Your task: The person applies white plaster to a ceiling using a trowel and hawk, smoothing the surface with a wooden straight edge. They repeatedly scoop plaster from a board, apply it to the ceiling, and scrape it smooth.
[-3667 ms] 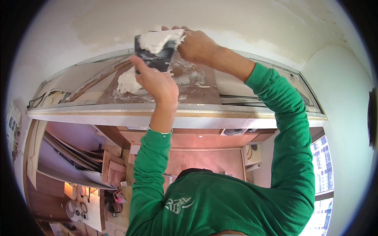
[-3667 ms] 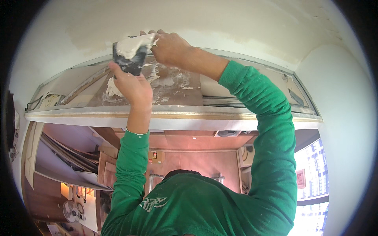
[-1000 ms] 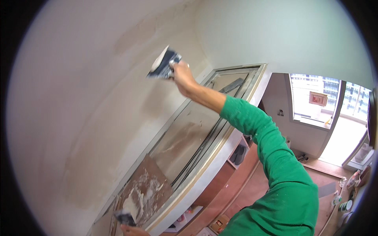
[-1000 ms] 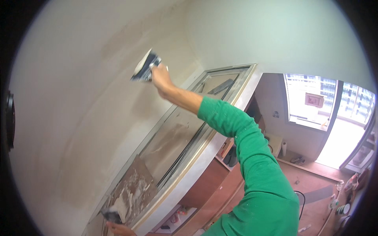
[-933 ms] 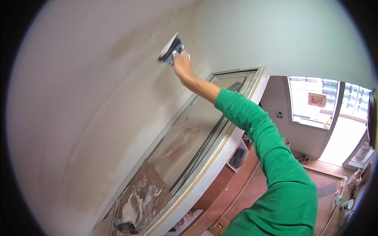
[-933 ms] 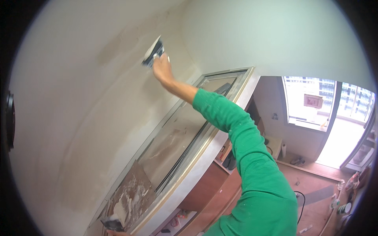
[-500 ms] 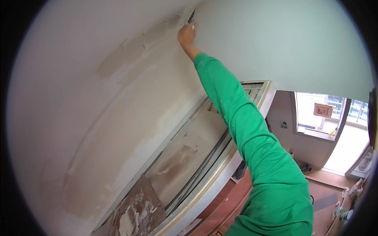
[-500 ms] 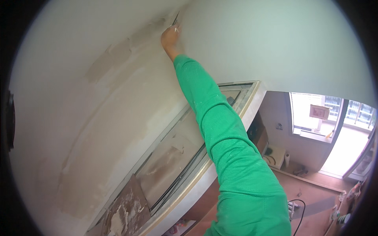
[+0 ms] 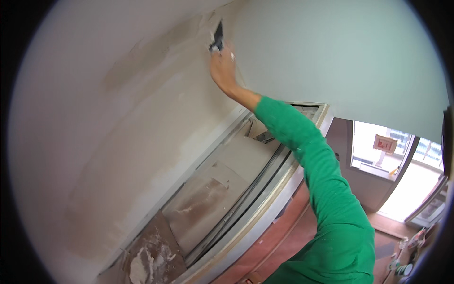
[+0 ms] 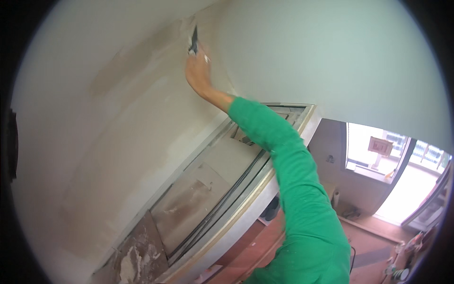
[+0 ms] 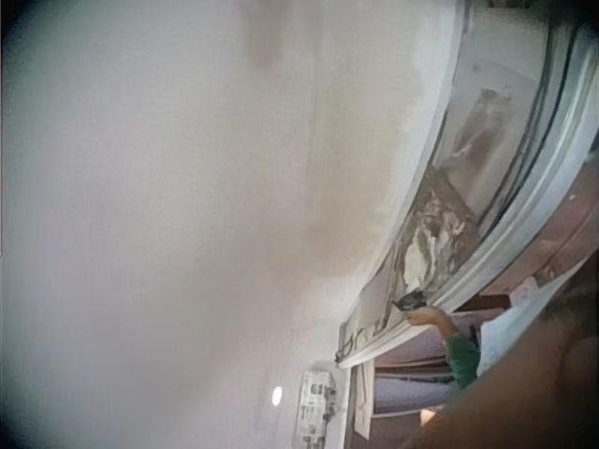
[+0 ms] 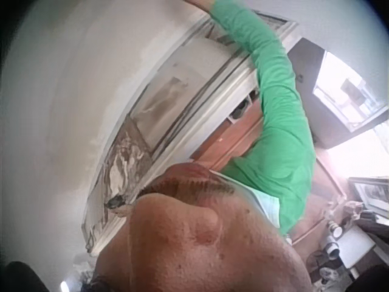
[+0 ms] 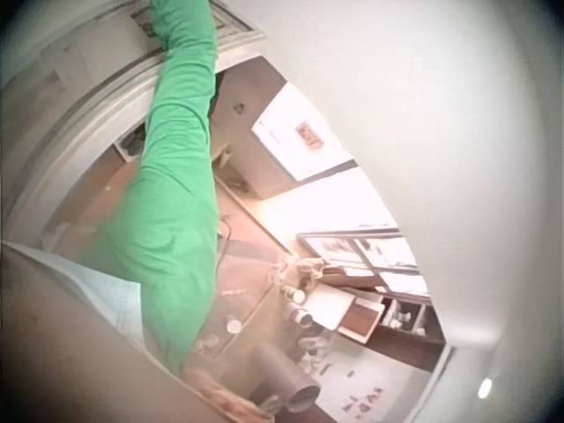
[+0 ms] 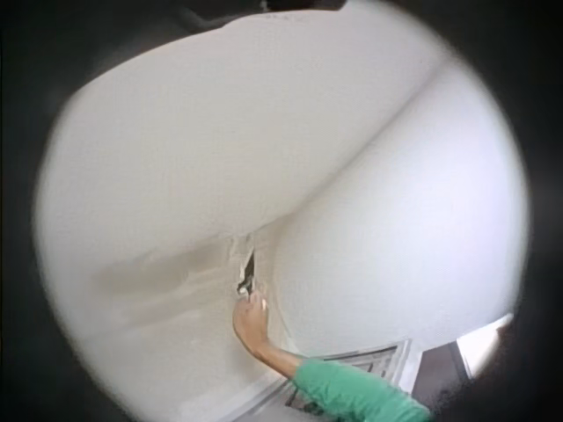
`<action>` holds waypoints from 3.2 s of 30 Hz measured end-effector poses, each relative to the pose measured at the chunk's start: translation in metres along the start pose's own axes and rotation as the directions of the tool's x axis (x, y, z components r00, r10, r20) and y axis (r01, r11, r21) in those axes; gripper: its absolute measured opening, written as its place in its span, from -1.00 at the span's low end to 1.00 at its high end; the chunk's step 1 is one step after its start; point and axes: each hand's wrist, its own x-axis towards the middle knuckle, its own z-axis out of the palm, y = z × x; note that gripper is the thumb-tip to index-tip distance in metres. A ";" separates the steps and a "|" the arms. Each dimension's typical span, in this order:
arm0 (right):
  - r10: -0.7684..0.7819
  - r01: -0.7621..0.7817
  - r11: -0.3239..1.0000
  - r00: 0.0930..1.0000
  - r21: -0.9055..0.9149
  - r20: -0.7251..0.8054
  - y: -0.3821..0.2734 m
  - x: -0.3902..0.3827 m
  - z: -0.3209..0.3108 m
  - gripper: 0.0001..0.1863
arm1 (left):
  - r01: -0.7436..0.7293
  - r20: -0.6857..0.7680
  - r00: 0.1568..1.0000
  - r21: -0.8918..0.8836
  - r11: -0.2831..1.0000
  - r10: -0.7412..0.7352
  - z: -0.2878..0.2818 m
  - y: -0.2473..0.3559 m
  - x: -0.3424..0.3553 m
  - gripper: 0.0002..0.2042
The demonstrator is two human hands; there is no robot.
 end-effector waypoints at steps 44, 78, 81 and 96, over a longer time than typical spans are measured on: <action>-0.441 -0.084 0.883 -0.481 0.461 0.758 -0.341 -0.487 0.223 -0.49 | 0.345 0.101 0.897 -0.768 0.540 -0.430 -0.200 0.053 0.023 -0.67; 0.118 -0.832 0.552 0.135 0.048 0.984 -0.358 -0.435 0.093 -0.64 | 0.721 0.451 0.680 -0.553 0.416 -0.578 0.004 0.063 -0.020 -0.63; 0.105 -0.847 0.507 0.247 0.161 0.963 -0.398 -0.425 0.077 -0.65 | 0.710 0.455 0.691 -0.574 0.408 -0.562 0.015 0.064 -0.024 -0.63; 0.340 -0.941 0.250 -0.135 -0.228 0.931 -0.347 -0.416 0.078 -0.72 | 0.717 0.557 0.697 -0.524 0.460 -0.451 0.017 0.071 -0.002 -0.56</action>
